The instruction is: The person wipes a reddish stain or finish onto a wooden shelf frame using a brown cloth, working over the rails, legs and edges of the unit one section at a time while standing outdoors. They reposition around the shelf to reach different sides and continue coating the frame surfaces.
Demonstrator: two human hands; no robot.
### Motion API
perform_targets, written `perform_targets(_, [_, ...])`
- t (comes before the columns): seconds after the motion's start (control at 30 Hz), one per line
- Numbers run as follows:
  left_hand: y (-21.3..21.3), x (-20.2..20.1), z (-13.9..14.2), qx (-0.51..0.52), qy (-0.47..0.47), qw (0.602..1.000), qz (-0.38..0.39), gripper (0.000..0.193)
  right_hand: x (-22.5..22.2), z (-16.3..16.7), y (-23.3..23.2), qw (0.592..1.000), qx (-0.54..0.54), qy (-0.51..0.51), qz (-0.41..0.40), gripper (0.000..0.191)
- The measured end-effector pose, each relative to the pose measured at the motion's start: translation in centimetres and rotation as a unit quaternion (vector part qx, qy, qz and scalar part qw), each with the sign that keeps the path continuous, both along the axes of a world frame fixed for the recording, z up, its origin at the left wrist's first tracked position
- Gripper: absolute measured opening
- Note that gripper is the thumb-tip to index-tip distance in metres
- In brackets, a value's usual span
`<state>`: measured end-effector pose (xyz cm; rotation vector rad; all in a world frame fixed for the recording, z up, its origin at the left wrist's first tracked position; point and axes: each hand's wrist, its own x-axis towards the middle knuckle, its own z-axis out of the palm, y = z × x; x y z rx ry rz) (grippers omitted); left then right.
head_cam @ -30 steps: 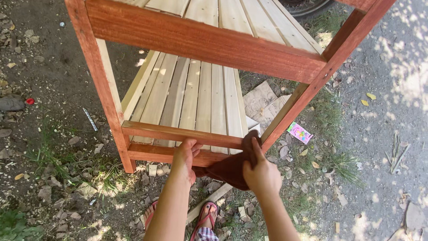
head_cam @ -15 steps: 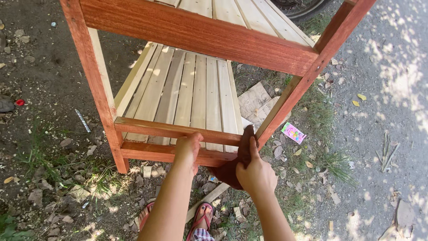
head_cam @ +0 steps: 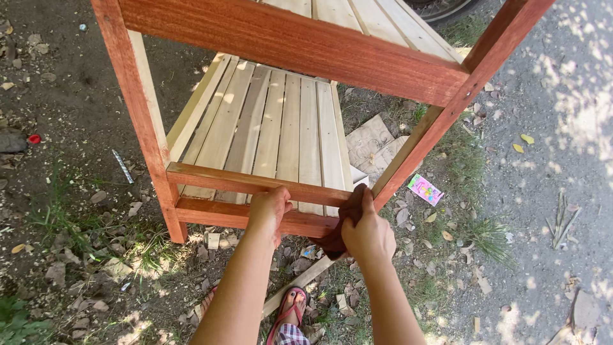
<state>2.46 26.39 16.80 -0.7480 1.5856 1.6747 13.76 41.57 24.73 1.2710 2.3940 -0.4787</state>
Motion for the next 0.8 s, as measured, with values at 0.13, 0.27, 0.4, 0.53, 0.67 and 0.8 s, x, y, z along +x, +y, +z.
perform_targets(0.13, [0.0, 0.5, -3.0, 0.030, 0.050, 0.997, 0.060, 0.007, -1.6, -3.0, 0.7, 0.994, 0.010, 0.111, -0.014, 0.079])
perform_targets(0.27, [-0.2, 0.8, -4.1, 0.067, 0.073, 0.992, 0.072, 0.017, -2.4, -4.4, -2.7, 0.988, 0.016, 0.145, -0.040, 0.086])
perform_targets(0.4, [-1.0, 0.8, -3.7, 0.028, 0.064, 0.997, 0.043, 0.013, -4.7, -4.1, -6.9, 0.983, -0.047, 0.179, -0.015, 0.087])
perform_targets(0.53, [-1.8, 1.0, -3.0, 0.050, 0.040, 0.998, 0.030, 0.018, -6.6, -4.1, -9.8, 0.979, -0.055, 0.197, 0.011, 0.086])
perform_targets(0.67, [-3.7, 0.7, -1.7, -0.009, 0.099, 0.994, -0.042, 0.017, -6.4, -4.6, -10.0, 0.970, -0.029, 0.240, 0.033, 0.085])
perform_targets(0.8, [-10.7, 0.0, 1.4, -0.126, 0.166, 0.972, -0.107, 0.024, -5.9, -5.2, -9.9, 0.959, 0.000, 0.279, 0.038, 0.080])
